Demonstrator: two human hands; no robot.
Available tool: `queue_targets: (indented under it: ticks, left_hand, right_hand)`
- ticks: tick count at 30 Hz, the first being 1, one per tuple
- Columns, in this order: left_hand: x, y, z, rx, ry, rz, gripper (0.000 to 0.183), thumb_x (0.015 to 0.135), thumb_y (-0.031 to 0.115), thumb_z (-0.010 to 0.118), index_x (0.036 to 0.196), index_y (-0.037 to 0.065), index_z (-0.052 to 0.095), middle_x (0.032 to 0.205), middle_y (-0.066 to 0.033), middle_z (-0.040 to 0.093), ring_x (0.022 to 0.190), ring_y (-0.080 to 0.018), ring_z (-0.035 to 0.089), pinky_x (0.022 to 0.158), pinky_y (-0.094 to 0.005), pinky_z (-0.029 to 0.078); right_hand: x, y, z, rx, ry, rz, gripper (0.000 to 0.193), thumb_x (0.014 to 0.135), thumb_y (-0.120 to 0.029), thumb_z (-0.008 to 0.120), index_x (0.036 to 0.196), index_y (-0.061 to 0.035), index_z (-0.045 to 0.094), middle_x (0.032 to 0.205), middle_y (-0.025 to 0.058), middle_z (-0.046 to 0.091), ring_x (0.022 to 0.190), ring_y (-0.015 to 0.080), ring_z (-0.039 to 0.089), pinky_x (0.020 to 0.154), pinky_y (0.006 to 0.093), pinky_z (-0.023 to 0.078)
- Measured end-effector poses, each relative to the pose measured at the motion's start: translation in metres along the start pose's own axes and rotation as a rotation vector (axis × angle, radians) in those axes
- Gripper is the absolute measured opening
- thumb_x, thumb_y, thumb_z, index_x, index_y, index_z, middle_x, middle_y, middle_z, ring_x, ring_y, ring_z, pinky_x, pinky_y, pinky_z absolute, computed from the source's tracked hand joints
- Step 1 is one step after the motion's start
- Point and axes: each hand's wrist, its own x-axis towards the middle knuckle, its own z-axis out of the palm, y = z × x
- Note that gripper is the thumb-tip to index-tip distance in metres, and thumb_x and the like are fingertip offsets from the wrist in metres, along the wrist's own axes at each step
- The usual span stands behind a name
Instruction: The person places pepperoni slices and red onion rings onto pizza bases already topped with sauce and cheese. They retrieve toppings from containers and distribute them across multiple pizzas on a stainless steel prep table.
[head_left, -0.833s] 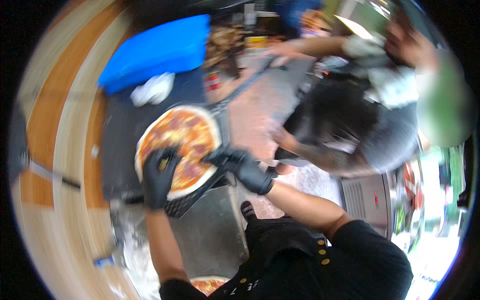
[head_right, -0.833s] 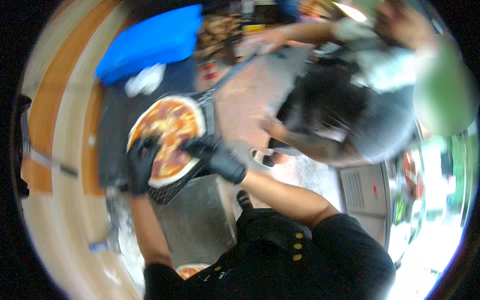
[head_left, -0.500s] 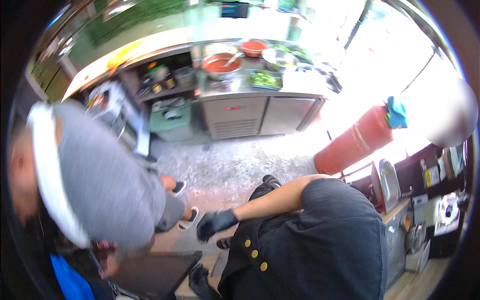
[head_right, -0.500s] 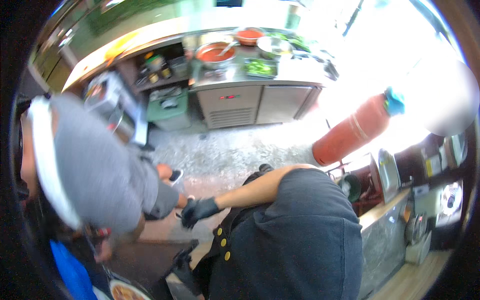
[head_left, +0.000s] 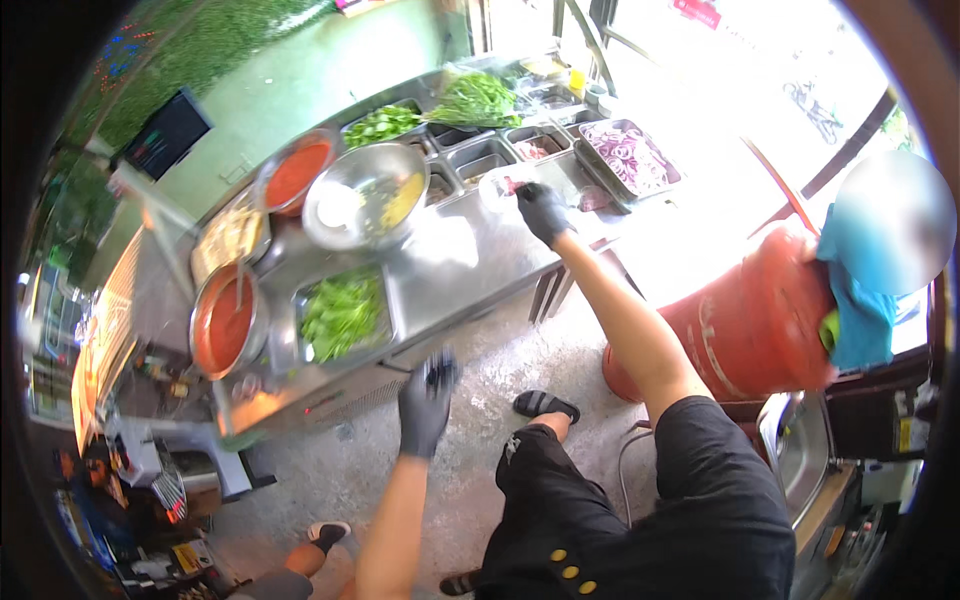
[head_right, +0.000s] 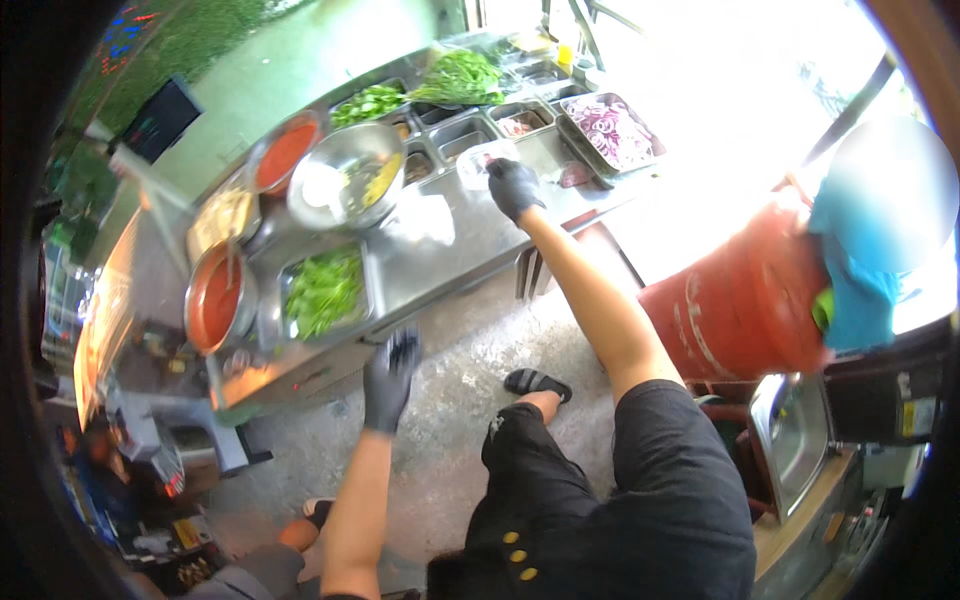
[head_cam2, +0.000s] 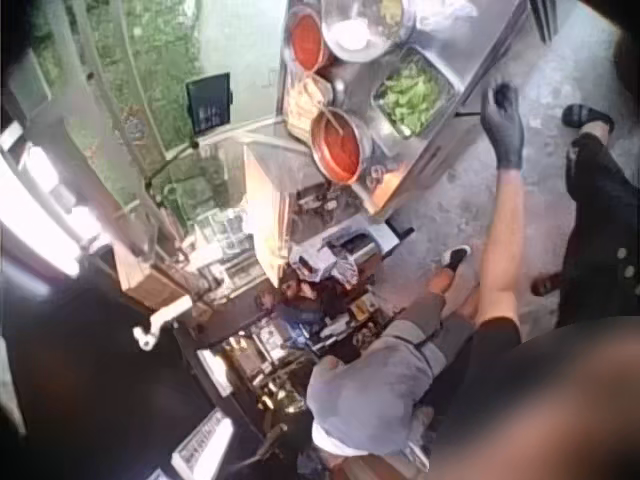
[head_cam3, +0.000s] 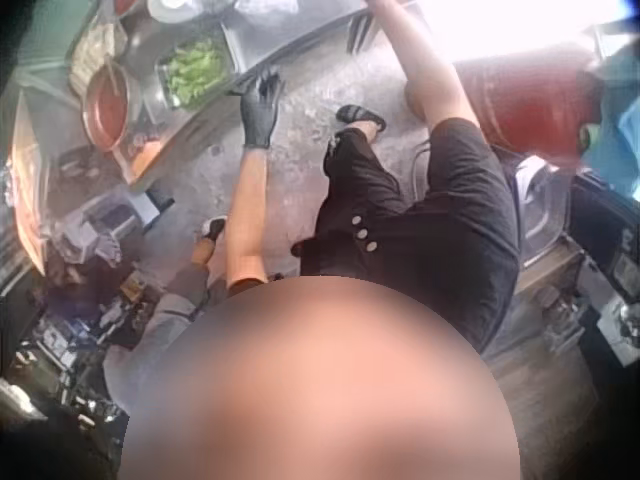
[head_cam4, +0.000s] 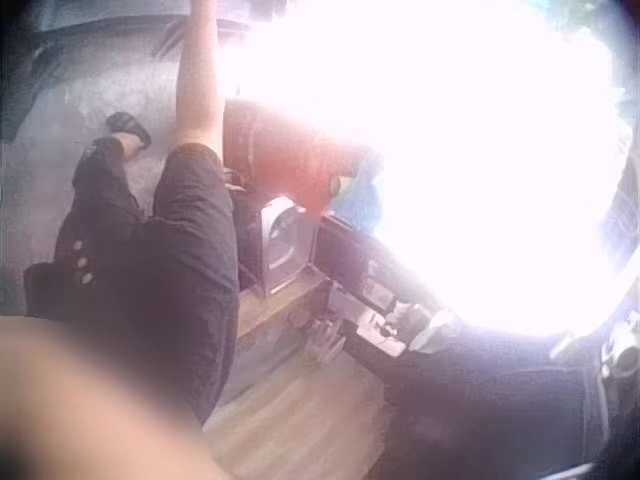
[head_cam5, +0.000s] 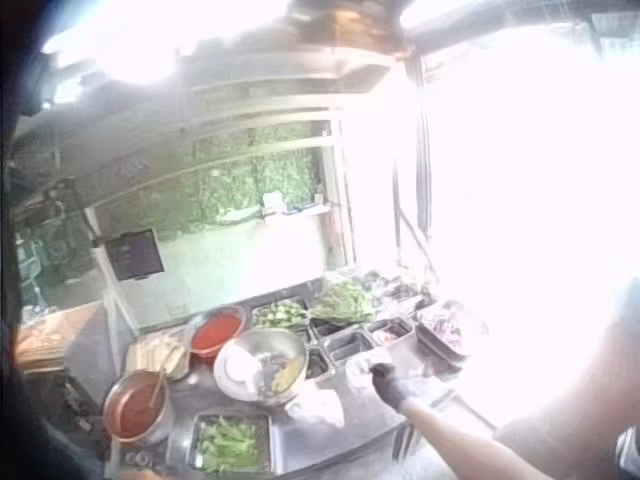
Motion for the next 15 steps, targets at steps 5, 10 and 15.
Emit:
queue_targets:
  ticks: [5,10,15]
  left_hand:
    - [0.324,0.032,0.16,0.359,0.328,0.467,0.067,0.086,0.033,0.081,0.134,-0.006,0.056,0.133,-0.0283,0.061,0.12,-0.0415,0.062,0.1,-0.0435,0.05]
    - [0.409,0.022,0.218,0.436,0.158,0.133,0.029,0.091,0.022,0.069,0.115,0.005,0.07,0.108,-0.0208,0.074,0.098,-0.0385,0.071,0.084,-0.0458,0.054]
    - [0.399,-0.001,0.222,-0.051,0.198,0.148,0.026,0.093,0.007,0.059,0.115,0.003,0.07,0.107,-0.0207,0.074,0.098,-0.0314,0.073,0.084,-0.0386,0.054]
  right_hand:
    - [0.106,0.056,0.079,-0.042,-0.1,0.183,0.022,0.083,-0.014,0.065,0.098,-0.0016,0.075,0.101,0.0268,0.071,0.097,0.0418,0.07,0.089,0.047,0.056]
    - [0.106,0.081,0.092,-0.091,-0.321,0.129,0.029,0.086,-0.02,0.065,0.109,-0.0038,0.073,0.114,0.0283,0.067,0.111,0.0443,0.062,0.098,0.0513,0.049]
    - [0.11,0.078,0.087,-0.083,-0.252,-0.073,0.024,0.09,-0.024,0.062,0.104,-0.0063,0.07,0.107,0.0247,0.067,0.103,0.0455,0.063,0.093,0.0525,0.05]
